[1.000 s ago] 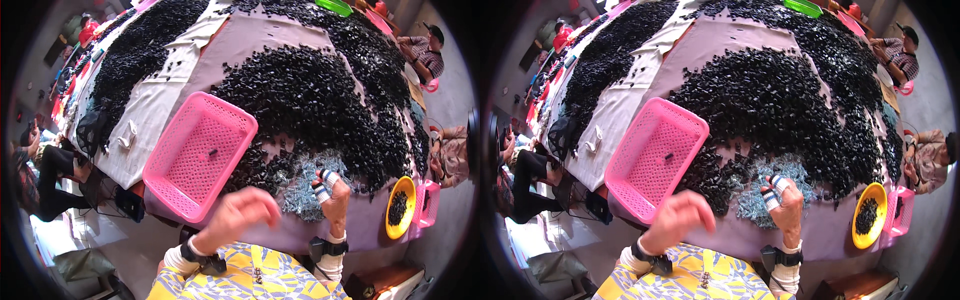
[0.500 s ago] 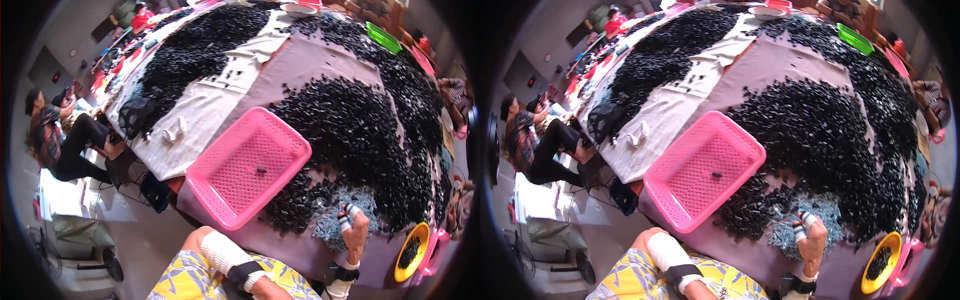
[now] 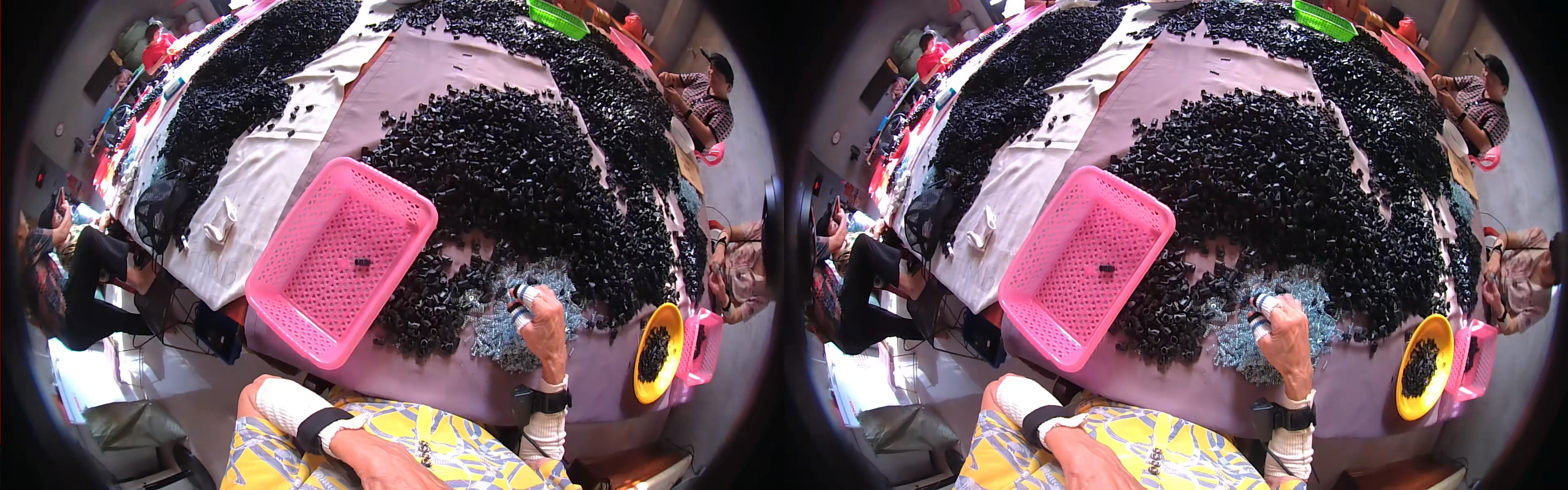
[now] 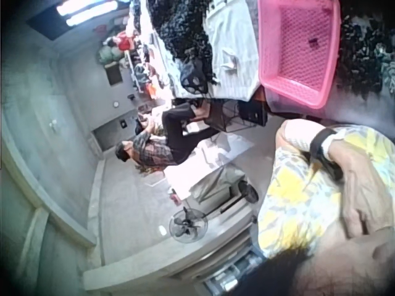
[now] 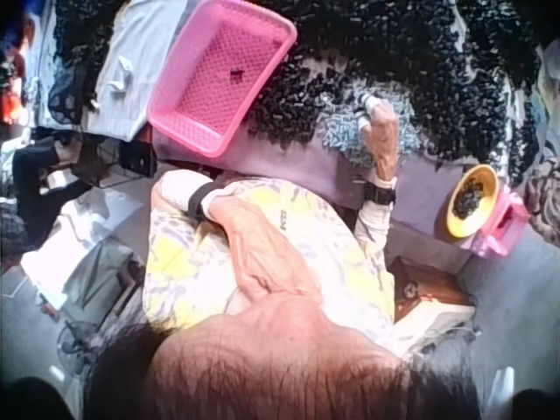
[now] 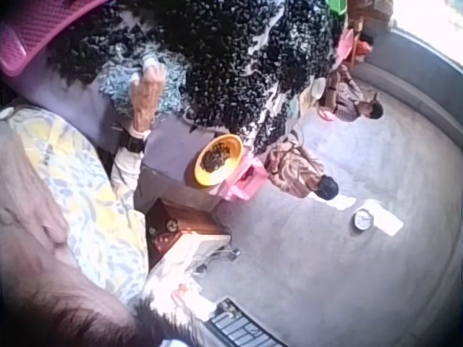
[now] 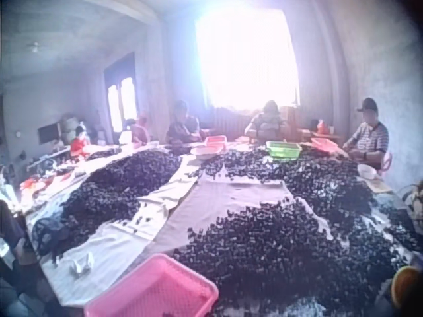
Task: The person picks up black plastic pieces and small white and blue components from a table by hand. They assemble the two parts together and place the finished items into a pink basket.
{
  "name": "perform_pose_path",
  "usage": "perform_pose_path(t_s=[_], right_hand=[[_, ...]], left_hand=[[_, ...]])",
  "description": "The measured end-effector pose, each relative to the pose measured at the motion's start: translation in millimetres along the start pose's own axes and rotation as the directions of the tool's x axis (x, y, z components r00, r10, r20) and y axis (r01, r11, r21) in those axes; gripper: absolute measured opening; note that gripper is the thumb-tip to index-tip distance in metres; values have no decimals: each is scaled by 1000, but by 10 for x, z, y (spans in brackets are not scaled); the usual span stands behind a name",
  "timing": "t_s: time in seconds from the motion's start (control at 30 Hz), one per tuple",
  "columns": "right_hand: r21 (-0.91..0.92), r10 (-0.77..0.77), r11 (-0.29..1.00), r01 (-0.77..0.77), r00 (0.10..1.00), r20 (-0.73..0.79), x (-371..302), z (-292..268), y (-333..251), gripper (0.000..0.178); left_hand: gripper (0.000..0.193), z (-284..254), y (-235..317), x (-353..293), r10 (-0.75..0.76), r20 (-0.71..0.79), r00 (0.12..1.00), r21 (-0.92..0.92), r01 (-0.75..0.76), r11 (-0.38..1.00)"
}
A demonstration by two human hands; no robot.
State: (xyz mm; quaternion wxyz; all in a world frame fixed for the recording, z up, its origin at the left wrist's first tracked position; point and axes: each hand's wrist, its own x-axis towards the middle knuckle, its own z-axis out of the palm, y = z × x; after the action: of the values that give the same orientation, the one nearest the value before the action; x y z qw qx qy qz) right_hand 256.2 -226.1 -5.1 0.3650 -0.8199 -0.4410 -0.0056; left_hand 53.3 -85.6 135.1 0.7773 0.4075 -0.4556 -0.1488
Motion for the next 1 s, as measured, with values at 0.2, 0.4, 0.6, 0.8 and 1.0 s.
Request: perform_pose_path(t_s=[0.2,0.4,0.6,0.8,1.0], right_hand=[[-97,-155,980,172,974,166,81,133,-106,25],[-88,-193,970,226,940,281,-23,265,-99,20],[-98,-254,950,295,919,300,-37,275,-231,18],[-179,-338,893,414,877,342,-242,414,-274,11],[-63,-272,951,302,916,296,-130,286,-264,19]], left_hand=[[15,86,-99,139,12,96,995,-17,-10,1000],[14,-79,100,131,9,183,983,-47,0,999],[20,-107,93,-52,23,152,988,-44,-16,999],[10,-431,-25,-503,-260,-426,866,144,349,926],[13,-618,-752,-828,-352,-923,155,-185,623,760]])
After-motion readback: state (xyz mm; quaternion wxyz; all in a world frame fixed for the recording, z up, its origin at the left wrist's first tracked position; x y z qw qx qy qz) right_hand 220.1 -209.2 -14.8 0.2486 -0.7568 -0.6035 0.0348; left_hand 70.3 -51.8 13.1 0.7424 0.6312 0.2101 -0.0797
